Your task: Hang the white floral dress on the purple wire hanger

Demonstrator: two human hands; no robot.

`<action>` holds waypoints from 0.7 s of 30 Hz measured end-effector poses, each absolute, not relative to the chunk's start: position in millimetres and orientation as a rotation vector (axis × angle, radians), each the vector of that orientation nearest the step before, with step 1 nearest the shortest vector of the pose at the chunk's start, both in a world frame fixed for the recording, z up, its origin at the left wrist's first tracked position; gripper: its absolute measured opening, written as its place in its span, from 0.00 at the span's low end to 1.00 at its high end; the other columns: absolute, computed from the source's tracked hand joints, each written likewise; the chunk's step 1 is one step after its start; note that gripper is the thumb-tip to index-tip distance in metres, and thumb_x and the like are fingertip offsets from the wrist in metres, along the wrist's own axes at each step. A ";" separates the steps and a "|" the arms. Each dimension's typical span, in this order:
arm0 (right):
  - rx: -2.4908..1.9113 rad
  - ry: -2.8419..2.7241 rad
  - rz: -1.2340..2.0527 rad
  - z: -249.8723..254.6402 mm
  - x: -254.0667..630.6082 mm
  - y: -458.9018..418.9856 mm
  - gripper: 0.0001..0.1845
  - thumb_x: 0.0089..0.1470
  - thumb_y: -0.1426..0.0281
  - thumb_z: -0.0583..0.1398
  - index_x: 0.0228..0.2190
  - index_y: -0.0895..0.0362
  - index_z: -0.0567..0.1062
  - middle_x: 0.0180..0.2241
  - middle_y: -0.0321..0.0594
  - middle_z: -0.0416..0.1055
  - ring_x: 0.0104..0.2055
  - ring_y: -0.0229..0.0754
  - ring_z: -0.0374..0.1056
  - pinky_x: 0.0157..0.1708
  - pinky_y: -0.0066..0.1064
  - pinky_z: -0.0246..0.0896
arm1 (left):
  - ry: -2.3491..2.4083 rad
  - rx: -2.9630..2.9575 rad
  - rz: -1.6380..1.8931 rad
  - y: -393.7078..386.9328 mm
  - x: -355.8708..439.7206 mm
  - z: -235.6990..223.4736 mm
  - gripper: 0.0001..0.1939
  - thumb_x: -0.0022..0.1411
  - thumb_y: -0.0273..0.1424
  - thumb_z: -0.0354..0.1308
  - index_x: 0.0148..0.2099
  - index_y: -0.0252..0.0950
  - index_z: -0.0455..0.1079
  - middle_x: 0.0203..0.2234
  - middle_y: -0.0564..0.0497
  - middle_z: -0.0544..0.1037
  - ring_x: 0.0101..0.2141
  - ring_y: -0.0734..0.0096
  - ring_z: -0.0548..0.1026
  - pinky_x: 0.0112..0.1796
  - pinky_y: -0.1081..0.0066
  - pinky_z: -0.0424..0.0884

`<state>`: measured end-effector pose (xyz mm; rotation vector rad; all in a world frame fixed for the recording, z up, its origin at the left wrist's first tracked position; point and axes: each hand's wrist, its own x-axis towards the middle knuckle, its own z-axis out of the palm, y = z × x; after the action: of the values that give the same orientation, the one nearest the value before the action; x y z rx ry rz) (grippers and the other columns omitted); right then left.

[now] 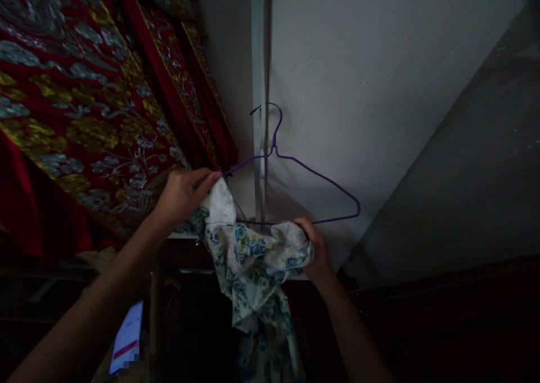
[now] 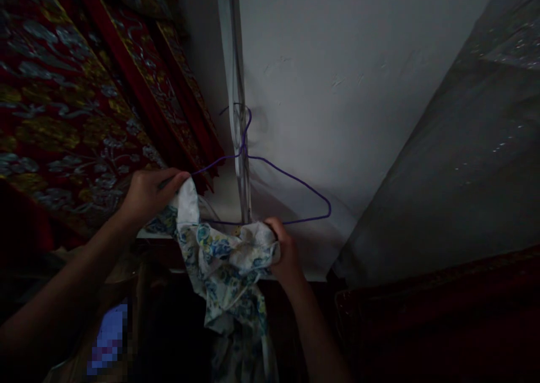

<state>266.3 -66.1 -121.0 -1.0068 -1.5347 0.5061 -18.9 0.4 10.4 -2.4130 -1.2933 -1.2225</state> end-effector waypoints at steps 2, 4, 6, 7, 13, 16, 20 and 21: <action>-0.989 -1.509 0.552 -111.2 284.7 -76.2 0.21 0.47 0.67 0.64 0.45 0.54 0.73 0.33 0.38 0.76 0.32 0.44 0.73 0.30 0.29 0.67 | -1.282 -2.444 -1.220 1.2 -21.1 14.2 0.20 0.69 0.42 0.55 0.36 0.34 0.82 0.21 0.52 0.80 0.21 0.73 0.71 0.25 0.74 0.62; -1.017 -1.366 0.540 -99.9 310.5 -89.8 0.34 0.46 0.68 0.65 0.56 0.53 0.68 0.29 0.36 0.76 0.26 0.42 0.71 0.26 0.29 0.67 | -1.256 -2.470 -1.215 2.0 -22.5 16.5 0.21 0.68 0.43 0.55 0.35 0.33 0.82 0.19 0.53 0.78 0.19 0.74 0.69 0.23 0.74 0.61; -1.059 -1.222 0.480 -85.6 337.8 -103.9 0.50 0.41 0.73 0.68 0.64 0.50 0.59 0.23 0.29 0.71 0.19 0.39 0.65 0.20 0.27 0.62 | -1.244 -2.485 -1.217 2.6 -22.4 16.6 0.22 0.68 0.44 0.55 0.33 0.33 0.82 0.17 0.54 0.75 0.18 0.75 0.66 0.22 0.74 0.59; -1.090 -1.194 0.461 -76.8 350.1 -109.6 0.57 0.37 0.75 0.70 0.66 0.49 0.55 0.22 0.27 0.70 0.18 0.38 0.64 0.20 0.27 0.60 | -1.246 -2.488 -1.225 2.5 -21.4 15.7 0.22 0.68 0.43 0.55 0.33 0.33 0.81 0.16 0.55 0.74 0.18 0.76 0.66 0.22 0.74 0.58; -1.476 -1.368 0.480 -13.2 388.7 -106.8 0.40 0.35 0.69 0.70 0.54 0.57 0.73 0.32 0.45 0.79 0.29 0.47 0.74 0.25 0.32 0.68 | -1.273 -2.516 -1.240 -4.8 -13.4 8.8 0.21 0.68 0.41 0.54 0.31 0.33 0.79 0.18 0.54 0.73 0.20 0.74 0.67 0.24 0.74 0.60; -1.547 -1.596 0.495 10.0 392.5 -101.6 0.19 0.41 0.64 0.67 0.38 0.56 0.79 0.35 0.46 0.81 0.33 0.48 0.76 0.30 0.34 0.71 | -1.302 -2.507 -1.181 -6.0 -20.4 9.6 0.21 0.69 0.41 0.52 0.33 0.33 0.79 0.21 0.52 0.77 0.22 0.72 0.71 0.26 0.73 0.62; -1.551 -1.808 0.753 22.5 386.0 -110.7 0.07 0.43 0.63 0.67 0.22 0.54 0.79 0.26 0.42 0.79 0.29 0.47 0.74 0.27 0.35 0.70 | -1.328 -2.472 -1.095 1.1 -37.3 12.7 0.19 0.72 0.40 0.49 0.44 0.34 0.77 0.33 0.47 0.83 0.32 0.65 0.78 0.35 0.71 0.68; -1.538 -1.748 0.880 22.1 382.1 -113.3 0.08 0.41 0.63 0.69 0.21 0.54 0.79 0.24 0.43 0.78 0.28 0.48 0.74 0.24 0.35 0.69 | -1.332 -2.462 -1.096 3.2 -39.8 13.1 0.19 0.73 0.40 0.48 0.47 0.34 0.76 0.36 0.46 0.83 0.34 0.64 0.78 0.37 0.70 0.69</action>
<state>382.1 -113.3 22.1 -1.5378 -1.7475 0.8795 -39.8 3.2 13.1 -2.4621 -1.3322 -1.0965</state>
